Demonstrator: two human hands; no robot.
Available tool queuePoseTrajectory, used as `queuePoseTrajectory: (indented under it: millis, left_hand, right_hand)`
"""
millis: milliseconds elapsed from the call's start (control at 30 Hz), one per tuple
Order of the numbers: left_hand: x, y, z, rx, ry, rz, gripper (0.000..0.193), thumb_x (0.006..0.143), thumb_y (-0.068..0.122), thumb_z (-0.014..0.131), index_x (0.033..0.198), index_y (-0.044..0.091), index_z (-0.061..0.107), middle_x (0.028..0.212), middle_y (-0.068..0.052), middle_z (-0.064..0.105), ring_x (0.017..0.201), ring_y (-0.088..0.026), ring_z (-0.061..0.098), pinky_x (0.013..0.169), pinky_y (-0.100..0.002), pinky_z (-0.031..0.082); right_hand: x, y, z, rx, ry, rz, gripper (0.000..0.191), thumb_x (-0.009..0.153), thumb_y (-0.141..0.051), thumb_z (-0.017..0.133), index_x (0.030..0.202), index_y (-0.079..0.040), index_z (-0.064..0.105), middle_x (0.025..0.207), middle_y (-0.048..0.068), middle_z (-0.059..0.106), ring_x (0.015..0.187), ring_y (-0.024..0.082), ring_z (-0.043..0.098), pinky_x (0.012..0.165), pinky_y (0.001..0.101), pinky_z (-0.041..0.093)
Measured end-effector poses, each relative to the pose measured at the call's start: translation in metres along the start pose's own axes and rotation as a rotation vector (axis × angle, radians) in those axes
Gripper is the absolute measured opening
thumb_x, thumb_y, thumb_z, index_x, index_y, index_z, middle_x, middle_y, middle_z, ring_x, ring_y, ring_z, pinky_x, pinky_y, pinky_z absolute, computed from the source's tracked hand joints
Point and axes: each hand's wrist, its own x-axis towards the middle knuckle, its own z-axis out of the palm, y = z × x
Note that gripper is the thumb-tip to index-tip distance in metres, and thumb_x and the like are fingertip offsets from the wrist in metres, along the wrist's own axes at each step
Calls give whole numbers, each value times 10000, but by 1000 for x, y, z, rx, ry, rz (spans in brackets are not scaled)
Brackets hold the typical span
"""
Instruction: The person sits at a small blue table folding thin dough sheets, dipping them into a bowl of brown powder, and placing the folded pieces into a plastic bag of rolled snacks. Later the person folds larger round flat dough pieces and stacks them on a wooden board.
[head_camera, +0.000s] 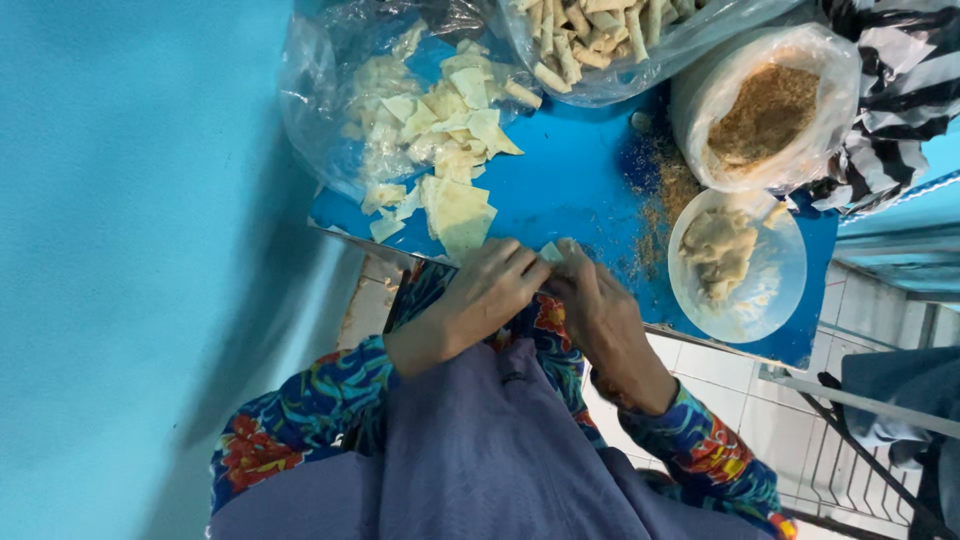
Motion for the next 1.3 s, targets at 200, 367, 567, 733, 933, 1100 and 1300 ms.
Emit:
queuePoseTrajectory:
  millis: [200, 367, 567, 733, 933, 1100, 1300]
  left_hand:
    - [5, 0, 3, 165, -70, 19, 148, 876, 73, 688, 1016, 25, 679, 998, -109, 633, 1023, -275, 587, 929, -424, 470]
    - [18, 1, 4, -127, -227, -201, 95, 924, 111, 676, 983, 43, 704, 949, -119, 650, 957, -295, 598, 880, -438, 479]
    - [7, 15, -6, 123, -138, -58, 194, 880, 97, 654, 1051, 19, 700, 953, -102, 660, 967, -267, 614, 881, -404, 498]
    - [-9, 32, -16, 443, -140, -14, 468, 881, 249, 640, 1272, -8, 660, 1250, -113, 616, 1226, -240, 539, 1090, -433, 422]
    - [15, 11, 1, 334, -28, -198, 639, 964, 448, 574, 1416, -2, 622, 1420, -116, 503, 1289, -287, 476, 1062, -510, 366]
    - [-9, -26, -21, 379, 106, -314, 458, 998, 286, 683, 1392, 68, 598, 1340, -97, 577, 1244, -280, 534, 1035, -504, 392]
    - [-24, -42, -47, 323, 176, -457, 364, 899, 158, 752, 1214, 42, 612, 1240, -124, 623, 1124, -325, 562, 1036, -496, 415]
  right_hand:
    - [8, 0, -2, -95, 62, -153, 417, 918, 49, 672, 1294, 6, 499, 1039, 202, 690, 871, 358, 688, 729, 433, 565]
    - [13, 9, -12, 209, -49, -28, 454, 940, 52, 665, 1334, 8, 443, 1032, 189, 713, 910, 336, 729, 689, 392, 572]
    - [2, 9, -3, -119, -26, -103, 513, 901, 78, 626, 1393, 22, 488, 1063, 222, 703, 921, 352, 705, 765, 442, 573]
    - [-18, -7, 0, -312, 1, -147, 551, 831, 64, 618, 1369, 95, 500, 1350, 272, 617, 1288, 398, 615, 1082, 499, 500]
    - [15, 0, 4, -399, -80, -123, 685, 834, 63, 600, 1489, 100, 404, 1551, 248, 463, 1478, 416, 405, 1229, 567, 267]
    - [29, 14, -17, -308, -63, -140, 699, 859, -2, 650, 1512, 2, 401, 1259, 212, 647, 1201, 372, 579, 989, 536, 432]
    - [86, 10, -50, -233, -134, -179, 592, 837, 7, 684, 1402, 2, 506, 938, 135, 662, 879, 376, 594, 782, 531, 440]
